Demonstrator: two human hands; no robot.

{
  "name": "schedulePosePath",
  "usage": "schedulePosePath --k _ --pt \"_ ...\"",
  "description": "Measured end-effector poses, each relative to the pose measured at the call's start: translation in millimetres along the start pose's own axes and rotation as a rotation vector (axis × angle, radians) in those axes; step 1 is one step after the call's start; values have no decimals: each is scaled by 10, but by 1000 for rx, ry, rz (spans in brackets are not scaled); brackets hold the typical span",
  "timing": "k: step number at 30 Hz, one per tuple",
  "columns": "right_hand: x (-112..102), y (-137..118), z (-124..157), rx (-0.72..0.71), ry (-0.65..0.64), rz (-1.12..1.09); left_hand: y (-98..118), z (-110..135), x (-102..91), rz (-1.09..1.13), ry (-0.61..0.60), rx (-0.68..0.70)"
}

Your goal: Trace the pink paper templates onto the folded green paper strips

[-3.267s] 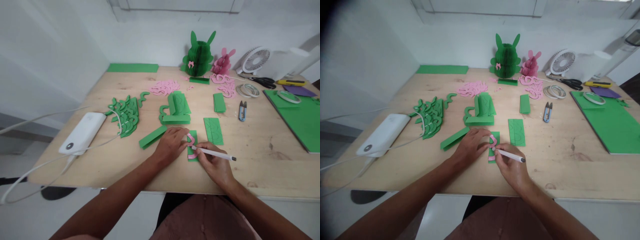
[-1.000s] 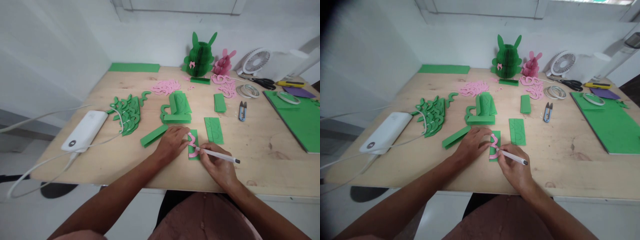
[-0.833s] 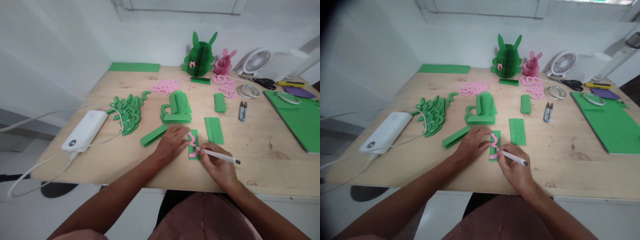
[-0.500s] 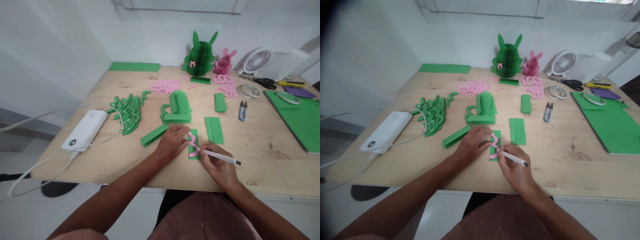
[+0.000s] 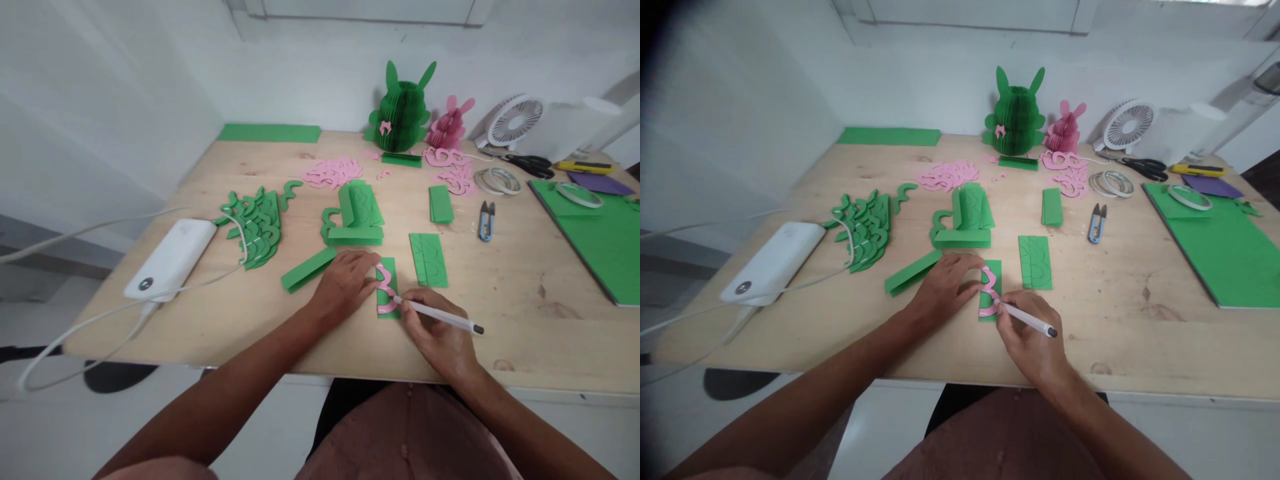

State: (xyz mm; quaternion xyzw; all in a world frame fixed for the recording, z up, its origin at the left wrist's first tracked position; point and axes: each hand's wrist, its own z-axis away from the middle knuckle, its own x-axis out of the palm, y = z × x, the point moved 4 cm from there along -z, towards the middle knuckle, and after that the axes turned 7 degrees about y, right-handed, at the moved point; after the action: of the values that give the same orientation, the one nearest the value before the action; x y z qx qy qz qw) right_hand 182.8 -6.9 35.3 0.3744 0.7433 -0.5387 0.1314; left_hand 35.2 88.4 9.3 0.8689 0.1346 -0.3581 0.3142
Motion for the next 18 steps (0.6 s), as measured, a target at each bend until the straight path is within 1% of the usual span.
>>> schedulePosePath --k 4,9,11,14,16,18 --pt "2 -1 4 -9 9 -5 -6 6 11 -8 0 1" --pt "-20 -4 22 2 50 -78 -11 10 11 -3 18 8" --pt "-34 -25 34 -46 58 -93 -4 9 5 -1 26 14" --pt "-29 -72 61 -167 7 -68 9 4 -6 -8 26 12" --pt "-14 -100 84 -246 -32 -11 15 1 -9 -11 17 7" --pt "-4 -125 106 -317 -36 70 16 0 -9 -13 8 3"
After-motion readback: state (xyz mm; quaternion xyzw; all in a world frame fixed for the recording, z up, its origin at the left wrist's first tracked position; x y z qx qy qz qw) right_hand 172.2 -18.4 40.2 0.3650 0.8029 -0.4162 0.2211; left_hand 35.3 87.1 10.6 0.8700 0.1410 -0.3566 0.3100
